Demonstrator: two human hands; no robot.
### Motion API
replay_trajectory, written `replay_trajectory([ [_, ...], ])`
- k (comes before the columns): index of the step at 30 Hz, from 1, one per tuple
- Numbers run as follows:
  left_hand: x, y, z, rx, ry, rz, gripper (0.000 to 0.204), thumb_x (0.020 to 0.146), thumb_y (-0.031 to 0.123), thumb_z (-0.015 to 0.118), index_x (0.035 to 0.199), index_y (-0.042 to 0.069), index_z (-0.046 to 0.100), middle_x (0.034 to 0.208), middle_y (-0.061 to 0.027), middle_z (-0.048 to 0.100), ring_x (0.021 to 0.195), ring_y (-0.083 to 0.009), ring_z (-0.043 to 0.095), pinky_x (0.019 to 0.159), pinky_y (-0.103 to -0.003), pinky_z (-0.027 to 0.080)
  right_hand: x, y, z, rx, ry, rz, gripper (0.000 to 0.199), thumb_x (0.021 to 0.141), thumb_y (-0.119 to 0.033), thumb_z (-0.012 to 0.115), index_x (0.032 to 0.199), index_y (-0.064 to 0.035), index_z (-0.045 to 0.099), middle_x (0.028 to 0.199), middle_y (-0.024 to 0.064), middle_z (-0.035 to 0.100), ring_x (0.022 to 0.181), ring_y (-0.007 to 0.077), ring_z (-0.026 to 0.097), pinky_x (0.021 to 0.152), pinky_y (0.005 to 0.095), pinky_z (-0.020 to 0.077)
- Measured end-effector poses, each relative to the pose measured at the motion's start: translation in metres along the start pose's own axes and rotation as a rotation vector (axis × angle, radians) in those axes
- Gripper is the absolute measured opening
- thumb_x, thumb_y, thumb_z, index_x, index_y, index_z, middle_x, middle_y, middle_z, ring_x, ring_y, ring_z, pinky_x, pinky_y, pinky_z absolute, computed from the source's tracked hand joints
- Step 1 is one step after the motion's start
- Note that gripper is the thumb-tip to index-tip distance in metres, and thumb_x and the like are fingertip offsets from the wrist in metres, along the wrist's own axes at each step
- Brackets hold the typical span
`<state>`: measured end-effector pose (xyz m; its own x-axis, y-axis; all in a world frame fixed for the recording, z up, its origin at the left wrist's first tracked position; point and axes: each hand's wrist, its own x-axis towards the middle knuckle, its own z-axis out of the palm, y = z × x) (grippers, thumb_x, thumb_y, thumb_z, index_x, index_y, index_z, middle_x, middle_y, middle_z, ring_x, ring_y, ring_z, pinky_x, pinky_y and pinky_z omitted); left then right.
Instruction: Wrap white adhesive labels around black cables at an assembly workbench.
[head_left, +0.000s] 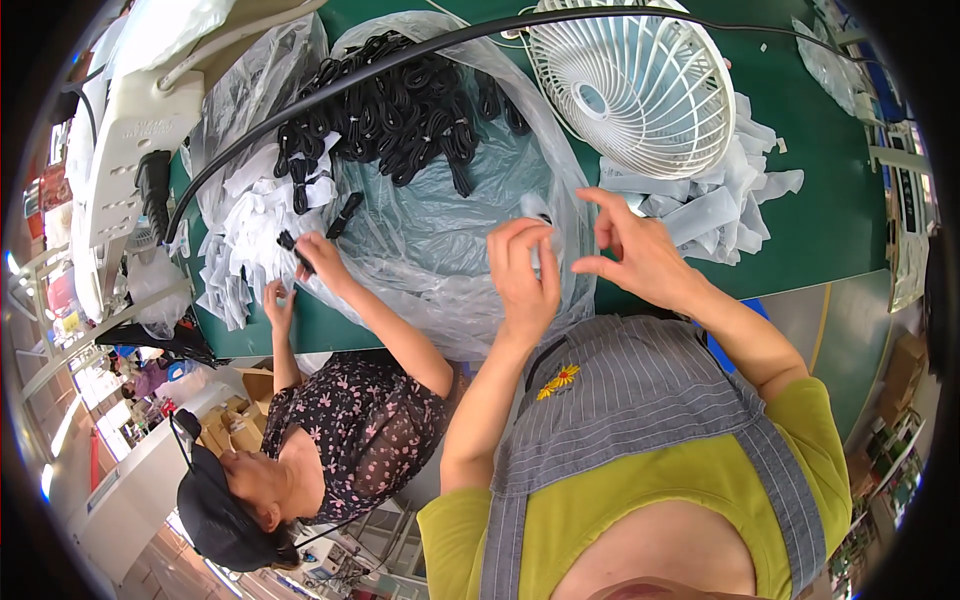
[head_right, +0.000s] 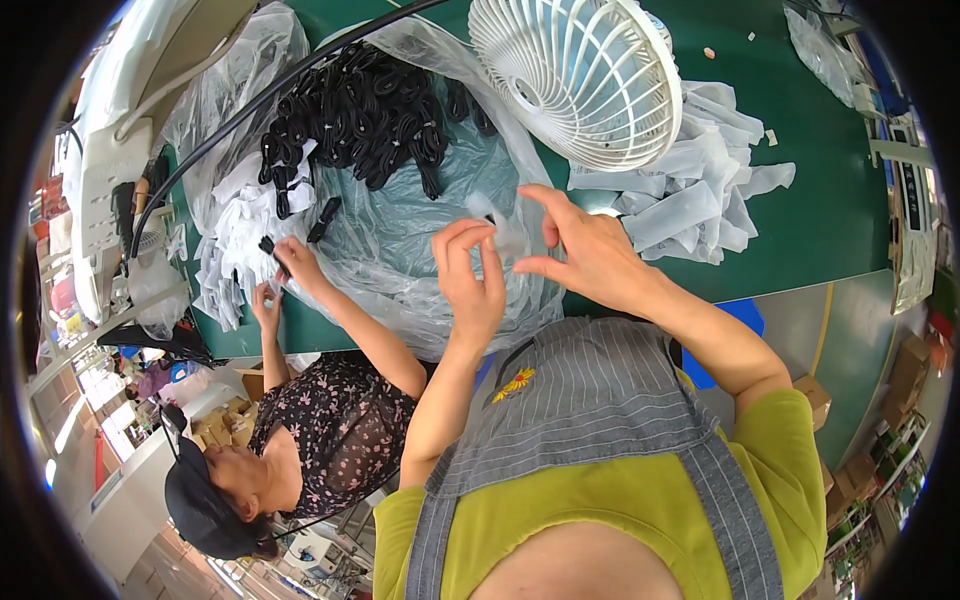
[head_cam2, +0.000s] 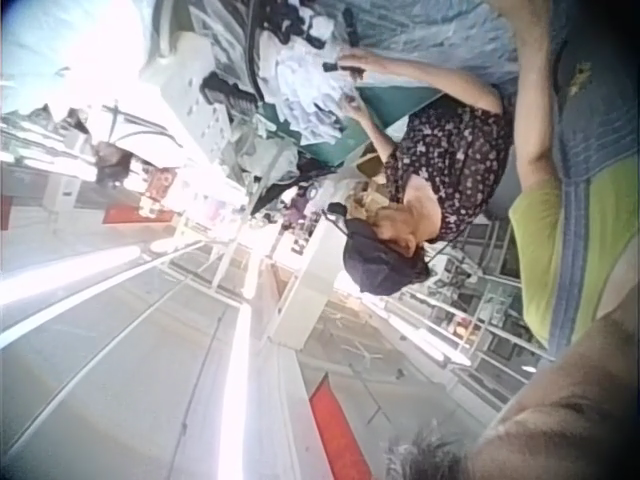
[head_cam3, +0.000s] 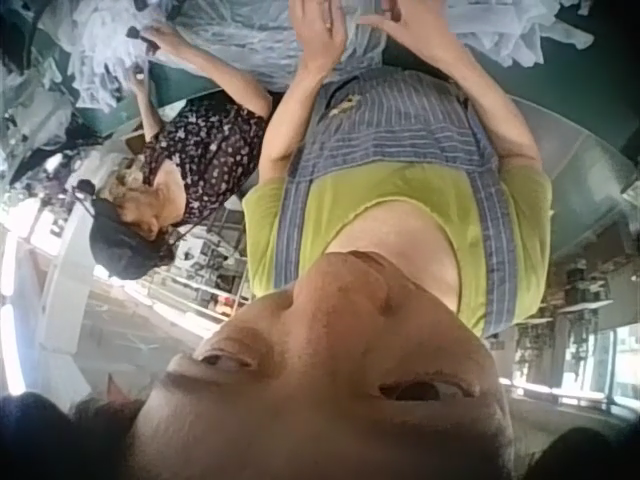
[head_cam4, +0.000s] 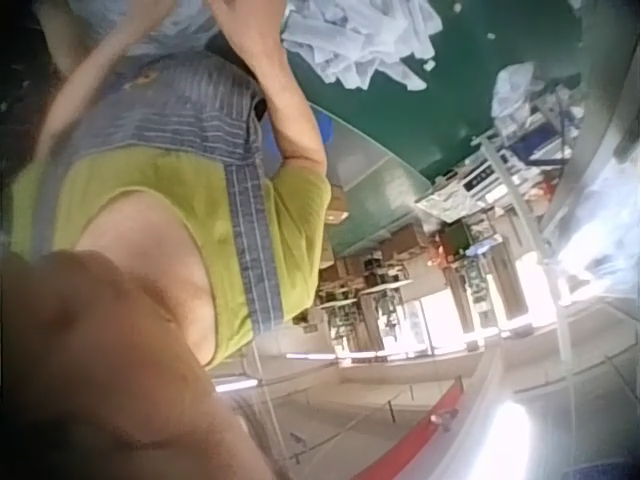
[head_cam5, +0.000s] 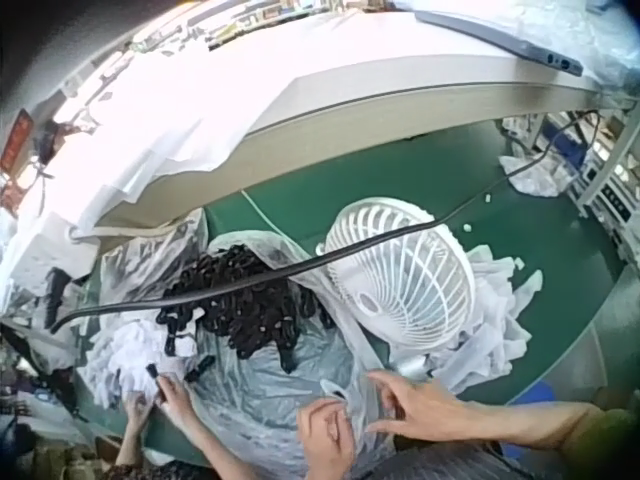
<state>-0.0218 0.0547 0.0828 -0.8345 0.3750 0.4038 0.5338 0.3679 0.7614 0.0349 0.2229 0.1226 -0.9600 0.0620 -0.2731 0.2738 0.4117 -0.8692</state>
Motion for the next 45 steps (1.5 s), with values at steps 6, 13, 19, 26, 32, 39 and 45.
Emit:
replay_trajectory([
  [6, 0.014, 0.031, 0.016, -0.233, -0.265, 0.279, 0.027, 0.075, -0.002, 0.068, 0.101, 0.003, 0.061, 0.101, -0.0127, 0.061, 0.095, -0.0310, 0.059, 0.081, -0.040, 0.047, 0.001, 0.030, -0.004, -0.176, 0.180, -0.356, 0.044, 0.086, -0.018, 0.071, 0.125, -0.0075, 0.052, 0.088, 0.0131, 0.060, 0.077, 0.0229, 0.063, 0.063, 0.0367, 0.0498],
  [13, 0.093, -0.181, -0.097, 0.425, 0.111, -0.074, 0.020, 0.082, -0.001, 0.057, 0.100, 0.005, 0.063, 0.100, -0.0146, 0.062, 0.098, -0.0330, 0.058, 0.085, -0.042, 0.046, -0.043, 0.129, -0.048, 0.407, 0.568, 0.344, 0.024, 0.097, -0.028, 0.058, 0.100, -0.0047, 0.059, 0.073, 0.0023, 0.061, 0.058, 0.0087, 0.053, 0.055, 0.0247, 0.0426],
  [19, 0.120, -0.353, -0.228, 1.069, 0.206, -0.361, 0.078, 0.074, -0.003, 0.062, 0.145, 0.017, 0.037, 0.147, -0.0217, 0.033, 0.114, -0.0422, 0.052, 0.086, -0.046, 0.052, -0.069, 0.206, -0.059, 0.095, 0.712, 0.567, 0.049, 0.096, -0.023, 0.058, 0.138, -0.0056, 0.041, 0.074, 0.0059, 0.063, 0.058, 0.0118, 0.056, 0.055, 0.0283, 0.0459],
  [26, 0.165, -0.409, -0.249, 1.262, -0.134, -0.437, 0.046, 0.080, 0.005, 0.062, 0.124, 0.016, 0.052, 0.138, -0.0175, 0.043, 0.102, -0.0395, 0.061, 0.073, -0.044, 0.058, -0.050, 0.099, -0.015, -0.597, 0.280, 0.332, 0.037, 0.089, -0.010, 0.060, 0.125, -0.0122, 0.054, 0.081, 0.0162, 0.067, 0.071, 0.0340, 0.066, 0.062, 0.0450, 0.0506],
  [32, 0.157, -0.423, -0.243, 1.096, -0.036, -0.574, 0.027, 0.084, 0.010, 0.061, 0.110, 0.009, 0.057, 0.109, -0.0152, 0.060, 0.094, -0.0337, 0.065, 0.072, -0.047, 0.054, 0.085, 0.034, 0.079, -0.337, 0.109, -0.305, 0.032, 0.090, -0.012, 0.060, 0.121, -0.0072, 0.057, 0.101, 0.0181, 0.066, 0.084, 0.0361, 0.066, 0.068, 0.0439, 0.0527],
  [39, 0.169, -0.315, -0.233, 0.424, 0.612, -0.422, 0.014, 0.086, 0.008, 0.061, 0.095, -0.003, 0.062, 0.091, -0.0196, 0.066, 0.074, -0.0319, 0.065, 0.062, -0.041, 0.054, 0.240, 0.108, 0.168, -0.166, 0.209, -0.245, 0.057, 0.084, -0.016, 0.068, 0.135, -0.0090, 0.044, 0.141, 0.0230, 0.037, 0.116, 0.0439, 0.048, 0.089, 0.0474, 0.0488],
  [45, 0.045, -0.185, -0.066, -1.552, 0.412, -1.000, 0.018, 0.093, 0.005, 0.055, 0.110, 0.000, 0.055, 0.108, -0.0123, 0.061, 0.095, -0.0248, 0.063, 0.082, -0.037, 0.055, 0.215, 0.081, 0.149, -0.667, 0.178, -0.082, 0.055, 0.072, -0.010, 0.069, 0.123, -0.0034, 0.052, 0.147, 0.0181, 0.031, 0.113, 0.0398, 0.050, 0.088, 0.0497, 0.0507],
])
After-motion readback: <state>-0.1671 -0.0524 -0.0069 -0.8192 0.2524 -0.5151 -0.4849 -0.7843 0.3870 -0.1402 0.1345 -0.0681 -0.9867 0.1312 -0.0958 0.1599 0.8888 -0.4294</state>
